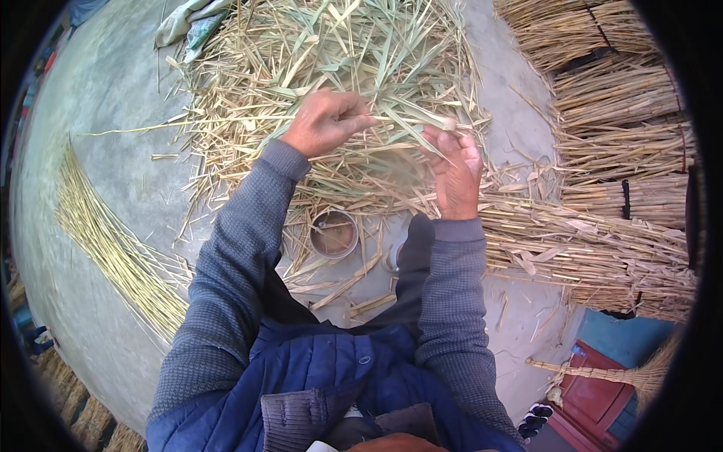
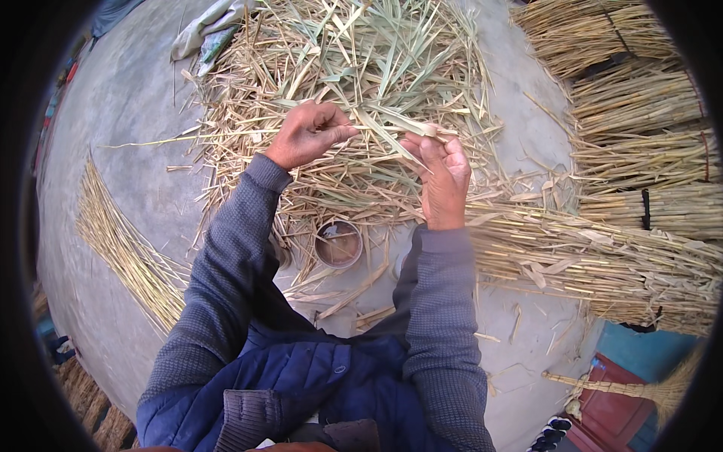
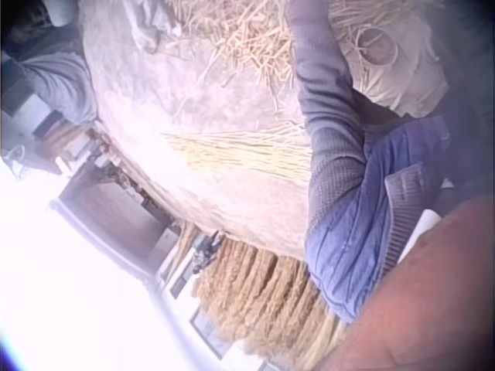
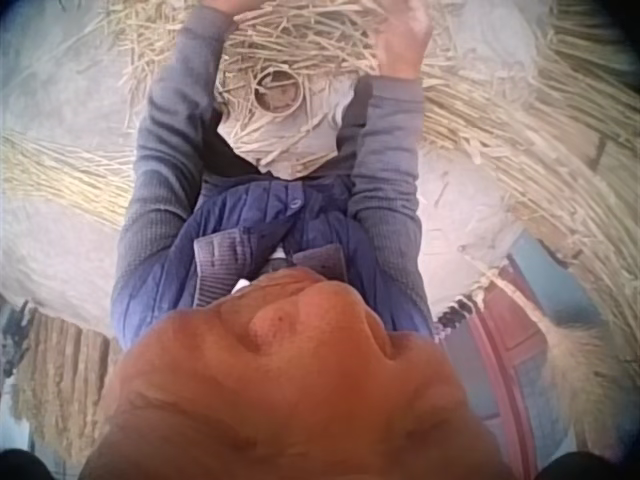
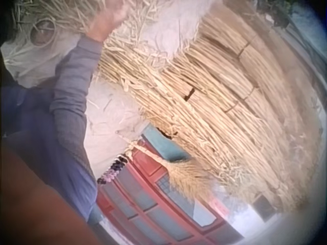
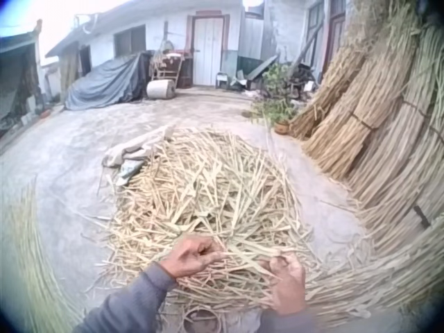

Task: The person sits on the floor and repeatedly picks up dried plant stems, strips off the outer layers by hand, and places the cleaned stems into a pile. The process is continuous and repetitive, with the person handling each stem individually.

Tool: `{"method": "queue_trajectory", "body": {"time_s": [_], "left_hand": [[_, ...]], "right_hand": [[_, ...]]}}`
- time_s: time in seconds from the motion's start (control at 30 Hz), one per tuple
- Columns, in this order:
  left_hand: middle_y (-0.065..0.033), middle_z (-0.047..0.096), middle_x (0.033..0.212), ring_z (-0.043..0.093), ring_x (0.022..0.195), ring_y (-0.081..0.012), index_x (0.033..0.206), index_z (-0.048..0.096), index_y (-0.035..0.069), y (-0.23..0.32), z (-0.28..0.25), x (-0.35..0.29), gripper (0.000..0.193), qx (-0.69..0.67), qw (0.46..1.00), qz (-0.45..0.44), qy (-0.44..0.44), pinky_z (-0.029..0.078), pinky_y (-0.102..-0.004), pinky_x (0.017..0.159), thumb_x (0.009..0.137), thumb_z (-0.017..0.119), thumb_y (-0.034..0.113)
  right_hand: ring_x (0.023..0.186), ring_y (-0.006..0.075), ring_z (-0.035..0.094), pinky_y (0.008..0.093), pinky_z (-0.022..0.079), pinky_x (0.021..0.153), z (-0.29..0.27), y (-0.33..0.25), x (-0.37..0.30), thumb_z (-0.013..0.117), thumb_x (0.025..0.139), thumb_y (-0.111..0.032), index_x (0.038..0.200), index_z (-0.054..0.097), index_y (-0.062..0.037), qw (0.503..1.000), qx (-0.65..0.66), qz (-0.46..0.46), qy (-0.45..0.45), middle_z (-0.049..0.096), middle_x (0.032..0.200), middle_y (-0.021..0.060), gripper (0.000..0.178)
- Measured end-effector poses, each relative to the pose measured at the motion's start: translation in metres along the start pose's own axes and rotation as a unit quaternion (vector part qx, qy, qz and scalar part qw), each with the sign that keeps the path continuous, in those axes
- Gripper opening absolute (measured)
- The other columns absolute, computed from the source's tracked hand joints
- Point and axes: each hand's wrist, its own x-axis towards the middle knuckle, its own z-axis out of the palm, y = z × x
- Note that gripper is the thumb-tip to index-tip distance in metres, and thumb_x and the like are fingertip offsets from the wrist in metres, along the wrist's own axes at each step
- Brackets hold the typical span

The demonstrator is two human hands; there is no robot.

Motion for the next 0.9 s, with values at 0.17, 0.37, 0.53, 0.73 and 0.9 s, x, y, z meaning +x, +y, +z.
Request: {"method": "queue_trajectory", "body": {"time_s": [0.17, 0.37, 0.53, 0.73, 0.9], "left_hand": [[-0.0021, 0.067, 0.07, 0.061, 0.064, -0.0096, 0.085, 0.07, 0.003, 0.0, -0.018, -0.006, 0.02, -0.06, 0.989, -0.112, -0.07, 0.049, -0.0267, 0.059, 0.088, 0.079, 0.022], [-0.0064, 0.069, 0.077, 0.062, 0.068, -0.0234, 0.088, 0.072, 0.008, 0.012, 0.016, -0.002, 0.023, 0.058, 0.994, 0.091, 0.005, 0.045, -0.0346, 0.069, 0.081, 0.08, 0.029], [-0.0029, 0.066, 0.071, 0.06, 0.066, -0.0211, 0.084, 0.073, 0.011, 0.021, 0.044, 0.001, 0.016, 0.094, 0.982, 0.134, 0.094, 0.042, -0.0339, 0.068, 0.078, 0.081, 0.024], [-0.0013, 0.07, 0.075, 0.063, 0.067, -0.016, 0.083, 0.073, 0.009, 0.023, 0.043, -0.003, 0.017, 0.028, 0.988, 0.089, 0.12, 0.043, -0.0295, 0.07, 0.077, 0.084, 0.02], [-0.0049, 0.075, 0.087, 0.061, 0.068, -0.0056, 0.096, 0.068, 0.002, 0.017, 0.002, 0.004, 0.017, -0.287, 0.937, -0.097, 0.173, 0.049, -0.0198, 0.063, 0.088, 0.078, 0.015]], "right_hand": [[0.09, 0.0223, 0.072, 0.0294, 0.061, 0.076, 0.001, 0.005, 0.002, 0.067, 0.098, -0.017, 0.116, 0.056, 0.0031, 1.0, 0.005, -0.018, 0.023, 0.069, 0.106, 0.0166, 0.029], [0.078, 0.02, 0.072, 0.0267, 0.059, 0.068, 0.013, 0.013, -0.006, 0.067, 0.098, -0.021, 0.112, 0.057, 0.0045, 0.997, -0.066, -0.025, 0.041, 0.071, 0.095, 0.0156, 0.031], [0.076, 0.0194, 0.072, 0.026, 0.059, 0.066, 0.016, 0.013, -0.005, 0.068, 0.098, -0.022, 0.111, 0.057, 0.0045, 0.997, -0.053, -0.009, 0.051, 0.071, 0.092, 0.0153, 0.031], [0.077, 0.0192, 0.072, 0.0255, 0.059, 0.068, 0.01, 0.016, 0.001, 0.07, 0.096, -0.021, 0.113, 0.057, 0.0035, 0.996, -0.069, 0.038, 0.039, 0.071, 0.093, 0.0156, 0.032], [0.078, 0.0186, 0.072, 0.024, 0.058, 0.067, -0.001, 0.019, 0.008, 0.07, 0.096, -0.02, 0.113, 0.057, 0.0046, 0.99, -0.107, 0.056, 0.078, 0.071, 0.092, 0.0159, 0.033]]}}
